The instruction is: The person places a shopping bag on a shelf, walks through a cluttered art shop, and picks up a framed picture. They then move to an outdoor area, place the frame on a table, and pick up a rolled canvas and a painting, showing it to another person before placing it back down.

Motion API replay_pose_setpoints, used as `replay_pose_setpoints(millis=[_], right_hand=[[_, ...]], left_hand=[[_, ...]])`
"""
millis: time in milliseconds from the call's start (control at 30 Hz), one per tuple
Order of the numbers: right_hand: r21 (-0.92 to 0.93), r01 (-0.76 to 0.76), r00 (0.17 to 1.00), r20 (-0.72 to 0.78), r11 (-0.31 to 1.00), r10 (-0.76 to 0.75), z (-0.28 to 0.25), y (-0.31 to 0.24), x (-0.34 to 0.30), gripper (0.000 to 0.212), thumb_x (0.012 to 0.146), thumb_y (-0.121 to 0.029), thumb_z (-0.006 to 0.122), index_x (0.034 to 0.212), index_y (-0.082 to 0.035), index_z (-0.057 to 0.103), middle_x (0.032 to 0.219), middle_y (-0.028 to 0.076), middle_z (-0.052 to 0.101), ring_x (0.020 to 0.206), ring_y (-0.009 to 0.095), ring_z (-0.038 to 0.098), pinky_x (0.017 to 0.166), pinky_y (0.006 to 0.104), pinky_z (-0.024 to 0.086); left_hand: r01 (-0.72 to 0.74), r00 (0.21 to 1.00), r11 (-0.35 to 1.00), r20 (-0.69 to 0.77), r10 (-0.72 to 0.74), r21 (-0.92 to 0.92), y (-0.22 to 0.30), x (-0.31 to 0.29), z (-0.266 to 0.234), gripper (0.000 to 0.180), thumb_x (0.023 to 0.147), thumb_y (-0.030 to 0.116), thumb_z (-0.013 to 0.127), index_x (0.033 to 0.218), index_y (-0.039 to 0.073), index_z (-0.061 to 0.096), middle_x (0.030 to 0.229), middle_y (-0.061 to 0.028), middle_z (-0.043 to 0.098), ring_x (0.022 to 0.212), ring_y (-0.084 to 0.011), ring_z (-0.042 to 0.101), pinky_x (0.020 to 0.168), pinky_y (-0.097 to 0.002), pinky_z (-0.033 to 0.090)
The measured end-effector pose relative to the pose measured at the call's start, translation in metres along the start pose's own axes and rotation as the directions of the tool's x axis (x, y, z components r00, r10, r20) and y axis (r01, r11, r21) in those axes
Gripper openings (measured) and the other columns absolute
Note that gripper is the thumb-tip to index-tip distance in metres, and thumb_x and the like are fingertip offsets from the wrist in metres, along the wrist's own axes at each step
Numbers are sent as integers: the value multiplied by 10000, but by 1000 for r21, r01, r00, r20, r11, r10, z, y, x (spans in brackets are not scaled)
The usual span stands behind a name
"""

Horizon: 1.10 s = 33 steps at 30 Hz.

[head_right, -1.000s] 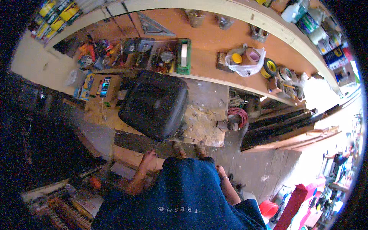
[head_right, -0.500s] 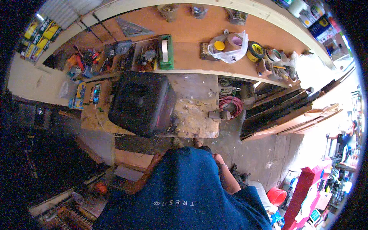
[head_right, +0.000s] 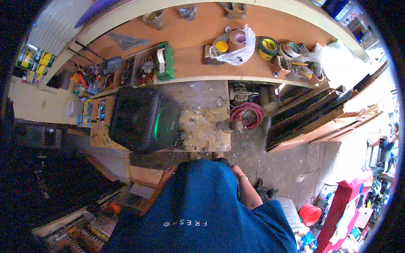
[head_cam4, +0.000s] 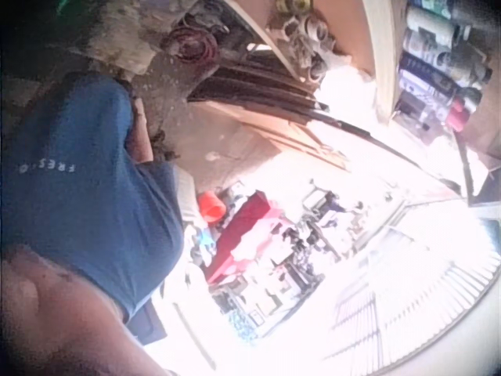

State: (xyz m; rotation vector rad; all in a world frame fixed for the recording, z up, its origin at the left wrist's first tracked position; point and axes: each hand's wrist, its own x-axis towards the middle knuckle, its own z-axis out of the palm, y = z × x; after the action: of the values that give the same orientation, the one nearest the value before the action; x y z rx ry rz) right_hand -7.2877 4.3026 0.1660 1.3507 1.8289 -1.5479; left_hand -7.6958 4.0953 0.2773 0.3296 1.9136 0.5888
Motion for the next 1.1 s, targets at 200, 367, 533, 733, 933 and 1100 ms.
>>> replay_pose_setpoints(millis=[200, 367, 533, 733, 933, 1100], right_hand=[[228, -41, 999, -12, 973, 45, -13, -6, -23, 457, 822, -447, 592, 925, -11, 680, 884, 157, 697, 787, 255, 658, 683, 404, 489], [48, -62, 993, 101, 997, 57, -29, -16, -29, 454, 894, -453, 506, 983, -39, 670, 875, 158, 684, 810, 266, 641, 732, 401, 482], [122, -216, 976, 2, 969, 217, -34, -30, -42, 432, 907, -430, 485, 959, -46, 677, 894, 198, 674, 823, 316, 650, 745, 418, 489], [201, -64, 905, -401, 977, 142, -8, -46, -108, 403, 883, -373, 473, 968, -33, 673, 1003, 223, 645, 945, 384, 613, 855, 457, 475], [639, -156, 724, -444, 753, 527, 40, -17, -177, 379, 869, -386, 505, 987, -55, 647, 982, 197, 661, 947, 355, 624, 841, 430, 483], [821, -187, 543, -372, 540, 753, 89, 37, -213, 361, 851, -366, 534, 985, -52, 653, 968, 199, 663, 954, 338, 630, 852, 420, 484]], left_hand=[[-115, 992, 989, -46, 120, 93, 1, 7, 28, 490, 877, 490, 550, 991, 22, 638, 845, -74, 637, 769, -186, 583, 696, -324, 457], [-50, 999, 982, 20, 47, 181, -46, 36, 34, 501, 876, 482, 556, 1043, 16, 637, 929, -102, 655, 859, -196, 604, 765, -334, 459], [-149, 986, 978, 92, 137, 146, -14, 33, 31, 536, 866, 496, 556, 1017, -11, 644, 896, -138, 667, 871, -224, 623, 777, -351, 461], [-256, 925, 908, 357, 131, 332, 7, 44, 43, 546, 865, 494, 551, 998, -27, 645, 879, -161, 669, 876, -241, 631, 781, -362, 462], [-367, 819, 771, 574, 2, 521, 54, 66, 102, 542, 871, 483, 543, 985, -36, 643, 873, -175, 666, 875, -250, 633, 780, -369, 462], [-440, 772, 648, 631, -81, 621, 94, 67, 156, 538, 875, 474, 536, 975, -44, 642, 869, -186, 663, 875, -257, 634, 779, -374, 462]])
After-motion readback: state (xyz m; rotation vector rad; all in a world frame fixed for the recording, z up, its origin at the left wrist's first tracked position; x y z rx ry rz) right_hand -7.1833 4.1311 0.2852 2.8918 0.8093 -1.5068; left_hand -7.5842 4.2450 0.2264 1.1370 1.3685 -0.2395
